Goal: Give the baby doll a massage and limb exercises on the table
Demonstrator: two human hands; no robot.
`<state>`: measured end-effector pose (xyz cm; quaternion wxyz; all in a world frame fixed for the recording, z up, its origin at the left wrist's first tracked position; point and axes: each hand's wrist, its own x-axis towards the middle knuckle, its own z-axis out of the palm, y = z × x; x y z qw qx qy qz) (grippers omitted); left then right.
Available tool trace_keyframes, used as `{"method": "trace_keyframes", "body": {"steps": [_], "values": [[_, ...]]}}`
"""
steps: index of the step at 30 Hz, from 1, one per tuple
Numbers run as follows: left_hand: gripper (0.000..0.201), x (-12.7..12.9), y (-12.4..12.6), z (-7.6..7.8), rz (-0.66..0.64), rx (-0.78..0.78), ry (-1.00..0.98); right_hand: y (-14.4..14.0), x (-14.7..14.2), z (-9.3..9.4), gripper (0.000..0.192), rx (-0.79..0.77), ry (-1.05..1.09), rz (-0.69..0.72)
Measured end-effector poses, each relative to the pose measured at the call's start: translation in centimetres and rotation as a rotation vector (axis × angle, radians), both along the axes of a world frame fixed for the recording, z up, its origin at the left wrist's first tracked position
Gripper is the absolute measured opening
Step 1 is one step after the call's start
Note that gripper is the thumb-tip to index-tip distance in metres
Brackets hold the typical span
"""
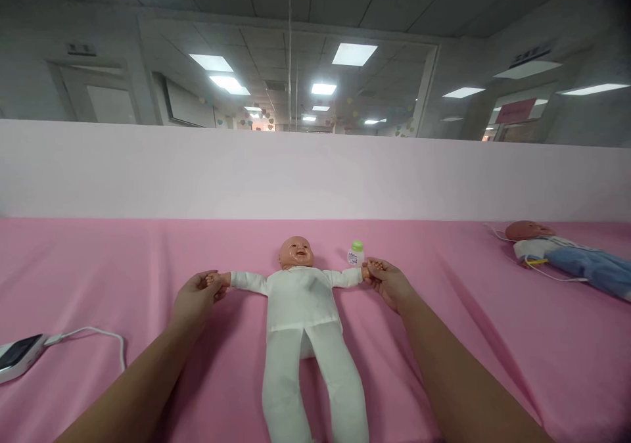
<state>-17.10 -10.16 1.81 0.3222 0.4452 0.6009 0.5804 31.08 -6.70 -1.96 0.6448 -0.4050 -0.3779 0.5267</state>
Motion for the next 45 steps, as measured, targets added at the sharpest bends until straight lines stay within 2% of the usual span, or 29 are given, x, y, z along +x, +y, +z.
{"method": "trace_keyframes", "body": {"steps": [3,6,13,16,18,21,24,28,30,35,39,42,45], "values": [[0.055,-0.5,0.7,-0.7,-0.063,0.03,-0.101,-0.4,-0.3,0.2,0.047,-0.05,-0.035,0.071],[0.053,-0.8,1.2,-1.2,-0.094,0.054,-0.135,-0.7,-0.6,0.2,0.04,-0.063,-0.099,0.088],[0.037,-1.5,2.2,-2.2,-0.033,-0.01,-0.138,-0.2,-0.6,-0.1,0.033,-0.114,-0.116,0.001],[0.039,-1.9,2.6,-2.6,-0.021,-0.04,-0.193,0.0,-0.6,-0.1,0.024,-0.148,-0.088,-0.025],[0.044,-2.1,2.8,-2.8,-0.033,-0.052,-0.202,0.1,-0.6,-0.1,0.028,-0.166,-0.056,-0.023],[0.049,-2.1,2.7,-2.8,-0.069,-0.052,-0.183,-0.1,-0.6,0.0,0.039,-0.158,-0.015,0.05],[0.044,-1.8,2.2,-2.4,-0.091,-0.037,-0.144,-0.4,-0.5,0.3,0.043,-0.143,-0.004,0.098],[0.035,-1.4,1.6,-1.8,-0.147,-0.011,-0.094,-0.6,-0.6,0.4,0.039,-0.123,-0.043,0.081],[0.035,-1.5,1.6,-1.8,-0.13,-0.024,-0.082,-0.6,-0.6,0.3,0.033,-0.094,-0.077,0.071],[0.034,-2.0,2.4,-2.5,-0.044,-0.074,-0.115,-0.2,-0.6,0.1,0.033,-0.058,-0.089,0.068],[0.041,-2.3,3.0,-2.9,-0.014,-0.09,-0.167,0.1,-0.5,-0.2,0.022,-0.137,-0.045,0.022],[0.048,-2.5,3.1,-3.1,-0.057,-0.08,-0.175,0.2,-0.4,-0.3,0.028,-0.19,-0.032,0.003],[0.048,-2.5,3.0,-3.1,-0.098,-0.057,-0.154,0.1,-0.2,-0.3,0.034,-0.185,-0.031,0.057]]}}
